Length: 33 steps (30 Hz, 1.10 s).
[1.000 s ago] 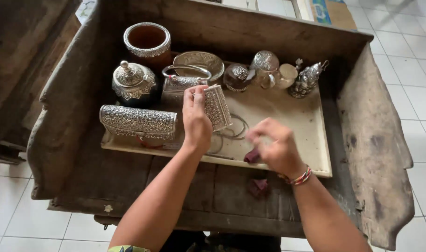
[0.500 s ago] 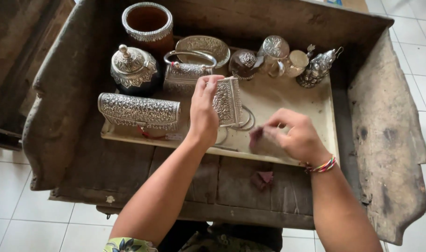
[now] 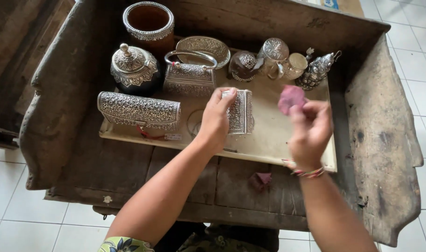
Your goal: Polishing a small decorative silver box using a cloth in a jewelry workshop.
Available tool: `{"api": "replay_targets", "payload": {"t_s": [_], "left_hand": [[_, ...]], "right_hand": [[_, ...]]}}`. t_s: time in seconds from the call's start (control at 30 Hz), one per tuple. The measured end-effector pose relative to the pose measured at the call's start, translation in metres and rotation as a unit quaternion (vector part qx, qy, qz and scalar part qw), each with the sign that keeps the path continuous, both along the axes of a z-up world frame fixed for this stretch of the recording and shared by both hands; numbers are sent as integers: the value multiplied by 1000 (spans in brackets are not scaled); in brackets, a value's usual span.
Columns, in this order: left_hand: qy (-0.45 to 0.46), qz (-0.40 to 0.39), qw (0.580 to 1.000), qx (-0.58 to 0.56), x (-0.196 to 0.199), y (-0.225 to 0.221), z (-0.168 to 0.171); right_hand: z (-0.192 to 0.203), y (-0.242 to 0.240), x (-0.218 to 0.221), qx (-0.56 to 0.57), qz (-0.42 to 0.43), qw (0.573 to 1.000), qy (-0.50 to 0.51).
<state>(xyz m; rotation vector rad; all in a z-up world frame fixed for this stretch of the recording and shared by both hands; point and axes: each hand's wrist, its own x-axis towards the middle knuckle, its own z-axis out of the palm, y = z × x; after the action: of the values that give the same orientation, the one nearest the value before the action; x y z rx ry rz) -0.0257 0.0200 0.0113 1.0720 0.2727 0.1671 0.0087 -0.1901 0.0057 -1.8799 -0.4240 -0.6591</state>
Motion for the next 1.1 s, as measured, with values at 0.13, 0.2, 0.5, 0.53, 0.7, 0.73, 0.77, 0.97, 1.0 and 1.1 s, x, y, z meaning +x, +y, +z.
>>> {"api": "replay_targets", "payload": {"t_s": [0.13, 0.2, 0.5, 0.53, 0.7, 0.73, 0.77, 0.97, 1.0, 1.1], "left_hand": [[78, -28, 995, -51, -4, -9, 9], [134, -30, 981, -137, 10, -14, -12], [113, -64, 954, -269, -2, -1, -2], [111, -63, 956, -264, -3, -1, 4], [122, -92, 949, -276, 2, -9, 8], [121, -94, 948, -277, -1, -7, 11], [140, -105, 942, -286, -3, -2, 16], [93, -199, 934, -280, -13, 2, 24], [-1, -212, 938, -273, -15, -2, 24], [143, -173, 923, -312, -11, 3, 27]], "right_hand": [[40, 60, -55, -109, 142, 978, -106], [39, 67, -58, -184, 221, 934, -213], [37, 59, -69, -204, 220, 925, -235], [36, 57, -61, -199, 220, 925, -238], [31, 41, -34, -187, 185, 940, -219], [38, 42, -46, -189, 184, 939, -220], [46, 44, -56, -196, 201, 934, -221], [44, 37, -54, -190, 199, 944, -180], [39, 33, -46, -193, 183, 943, -199], [46, 42, -60, -216, 203, 925, -239]]}}
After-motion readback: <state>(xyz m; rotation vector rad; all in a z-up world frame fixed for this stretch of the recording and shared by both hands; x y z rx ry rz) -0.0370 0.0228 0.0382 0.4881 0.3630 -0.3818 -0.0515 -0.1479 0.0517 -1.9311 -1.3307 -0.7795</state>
